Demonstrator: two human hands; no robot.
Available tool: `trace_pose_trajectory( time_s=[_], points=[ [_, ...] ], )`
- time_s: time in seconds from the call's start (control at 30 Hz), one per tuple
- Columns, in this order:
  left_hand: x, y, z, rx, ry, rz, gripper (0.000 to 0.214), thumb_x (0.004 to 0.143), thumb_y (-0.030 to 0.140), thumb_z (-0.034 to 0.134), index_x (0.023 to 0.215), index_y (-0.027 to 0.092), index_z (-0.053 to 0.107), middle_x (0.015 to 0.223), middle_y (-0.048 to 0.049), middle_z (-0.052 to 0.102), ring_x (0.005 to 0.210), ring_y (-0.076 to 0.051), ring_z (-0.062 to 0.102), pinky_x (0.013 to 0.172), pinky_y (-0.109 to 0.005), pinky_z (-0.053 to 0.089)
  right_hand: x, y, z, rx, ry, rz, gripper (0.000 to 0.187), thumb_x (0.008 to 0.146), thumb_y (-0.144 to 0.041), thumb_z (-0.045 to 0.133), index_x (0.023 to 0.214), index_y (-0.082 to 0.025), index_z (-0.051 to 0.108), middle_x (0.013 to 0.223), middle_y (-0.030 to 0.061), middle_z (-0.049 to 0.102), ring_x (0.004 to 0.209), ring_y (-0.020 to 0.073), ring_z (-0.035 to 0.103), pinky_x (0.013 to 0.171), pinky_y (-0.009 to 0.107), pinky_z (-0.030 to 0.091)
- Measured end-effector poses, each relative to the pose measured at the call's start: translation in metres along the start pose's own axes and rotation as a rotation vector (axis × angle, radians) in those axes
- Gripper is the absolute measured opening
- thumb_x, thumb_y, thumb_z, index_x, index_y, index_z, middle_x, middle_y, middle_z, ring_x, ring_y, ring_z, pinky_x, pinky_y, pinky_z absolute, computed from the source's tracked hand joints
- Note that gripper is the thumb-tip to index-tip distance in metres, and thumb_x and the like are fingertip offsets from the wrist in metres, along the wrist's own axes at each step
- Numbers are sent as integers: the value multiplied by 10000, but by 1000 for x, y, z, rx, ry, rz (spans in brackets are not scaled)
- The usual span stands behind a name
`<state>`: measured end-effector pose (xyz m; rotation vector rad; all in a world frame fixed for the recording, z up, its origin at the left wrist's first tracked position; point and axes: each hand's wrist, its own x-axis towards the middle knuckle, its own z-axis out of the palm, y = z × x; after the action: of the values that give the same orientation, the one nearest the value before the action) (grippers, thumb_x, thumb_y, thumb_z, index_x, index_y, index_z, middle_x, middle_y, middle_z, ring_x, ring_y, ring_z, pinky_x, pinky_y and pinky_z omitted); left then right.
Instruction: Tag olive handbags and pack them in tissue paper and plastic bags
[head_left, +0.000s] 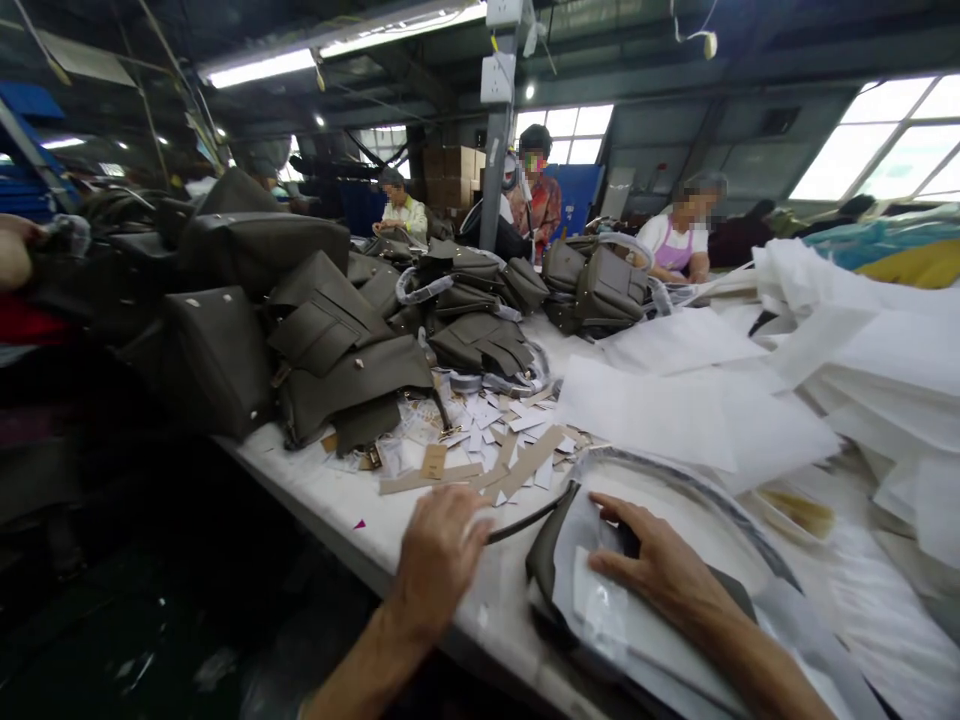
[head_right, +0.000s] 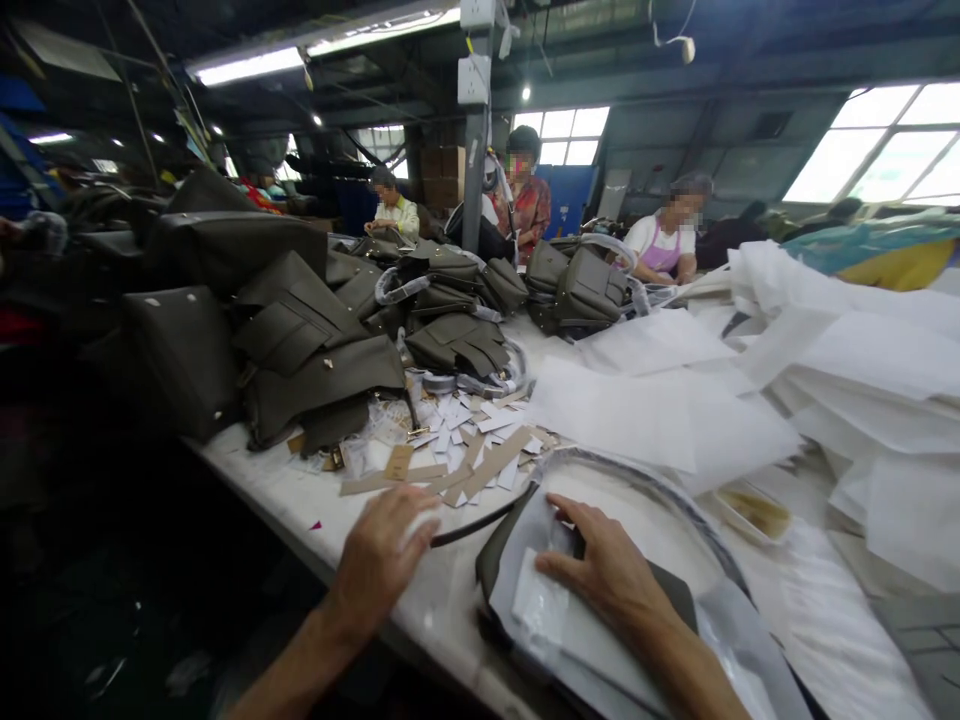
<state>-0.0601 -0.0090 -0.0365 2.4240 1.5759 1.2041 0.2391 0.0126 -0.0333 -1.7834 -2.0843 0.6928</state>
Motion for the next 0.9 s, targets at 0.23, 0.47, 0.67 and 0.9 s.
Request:
trace_pose_trajectory(
  time_s=[0.23,0.47,0.67,0.9],
  points=[
    [84,-94,3,333,-288,-465,185,845,311,635,985,192,652,1081,-99,664,1085,-276,584,947,-371,416,2,-3,-2,45,15,6,659,728,-451,685,1344,-238,584,1290,97,652,1167,306,588,1036,433,422],
    [103,-118,30,202,-410,-622,186,845,340,664,780,169,630,809,-25,660,835,-204,629,778,-345,462,2,-4,-2,48,8,-5,659,727,-426,679,1343,-213,584,1291,109,650,1162,301,592,1034,428,420],
    [95,-123,15,-118,-325,-633,230,865,336,614,717,169,557,736,7,594,715,-147,561,702,-288,452,0,-9,-3,70,34,-11,649,718,-431,692,1326,-222,603,1254,102,674,1150,300,607,1020,416,437],
    [85,-87,-23,-633,-212,-574,397,767,565,604,697,176,565,698,-26,611,693,-164,571,663,-265,449,3,-1,0,87,127,-88,650,720,-453,700,1321,-230,597,1288,104,655,1190,307,597,1033,434,446]
  ],
)
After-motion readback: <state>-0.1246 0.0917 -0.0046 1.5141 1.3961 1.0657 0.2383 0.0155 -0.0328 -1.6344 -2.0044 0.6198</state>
